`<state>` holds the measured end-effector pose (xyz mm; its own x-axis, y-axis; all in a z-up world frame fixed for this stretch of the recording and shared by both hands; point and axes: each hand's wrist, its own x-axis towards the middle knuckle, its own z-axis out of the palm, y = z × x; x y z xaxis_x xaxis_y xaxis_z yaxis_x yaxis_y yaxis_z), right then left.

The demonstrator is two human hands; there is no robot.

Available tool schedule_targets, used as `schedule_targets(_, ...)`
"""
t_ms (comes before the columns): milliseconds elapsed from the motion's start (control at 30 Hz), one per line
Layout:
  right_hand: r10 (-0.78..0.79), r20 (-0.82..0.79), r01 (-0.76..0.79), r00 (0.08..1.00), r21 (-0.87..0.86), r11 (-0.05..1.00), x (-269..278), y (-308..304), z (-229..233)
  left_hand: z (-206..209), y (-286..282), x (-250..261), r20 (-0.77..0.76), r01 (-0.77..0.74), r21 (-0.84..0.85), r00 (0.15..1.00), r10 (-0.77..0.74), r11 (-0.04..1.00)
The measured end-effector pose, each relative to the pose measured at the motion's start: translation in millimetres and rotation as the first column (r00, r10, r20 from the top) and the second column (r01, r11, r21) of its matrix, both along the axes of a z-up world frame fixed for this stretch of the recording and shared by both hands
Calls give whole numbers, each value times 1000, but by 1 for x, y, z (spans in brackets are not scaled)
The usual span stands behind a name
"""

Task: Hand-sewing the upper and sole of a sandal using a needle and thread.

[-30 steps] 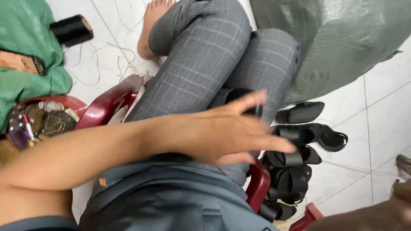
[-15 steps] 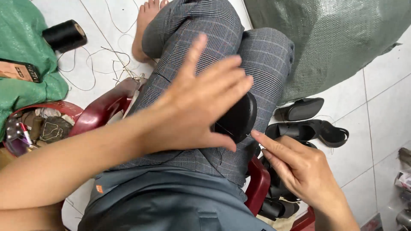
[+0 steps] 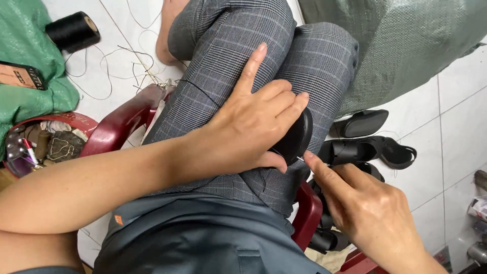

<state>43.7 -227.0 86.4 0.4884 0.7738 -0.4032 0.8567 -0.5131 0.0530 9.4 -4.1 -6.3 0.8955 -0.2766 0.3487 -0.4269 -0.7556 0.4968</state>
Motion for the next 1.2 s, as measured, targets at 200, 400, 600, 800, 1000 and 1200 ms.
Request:
schedule_targets(200,-65,-382,200,922,327,924,11,14,-8,-4,1,0,33,3,-132,999,2,991)
schedule_targets(400,-74,-294,169,953,315,934,5,20,-5,8,1,-17,6,-97,-70,995,98,993)
schedule_targets(600,-240,-300,305,923,193,933,3,9,-12,35,19,-38,-238,92,-775,874,-424,625)
schedule_targets(800,-37,-256,169,966,514,841,-2,10,-16,21,1,-19,-545,-223,-631,809,-220,743)
schedule_targets(1000,-86,-253,139,964,197,971,10,-13,-8,32,10,-13,-522,20,-440,808,-273,898)
schedule_targets(1200,58,-523,294,850,564,771,-2,0,-30,13,12,2,-58,228,-128,970,-237,965)
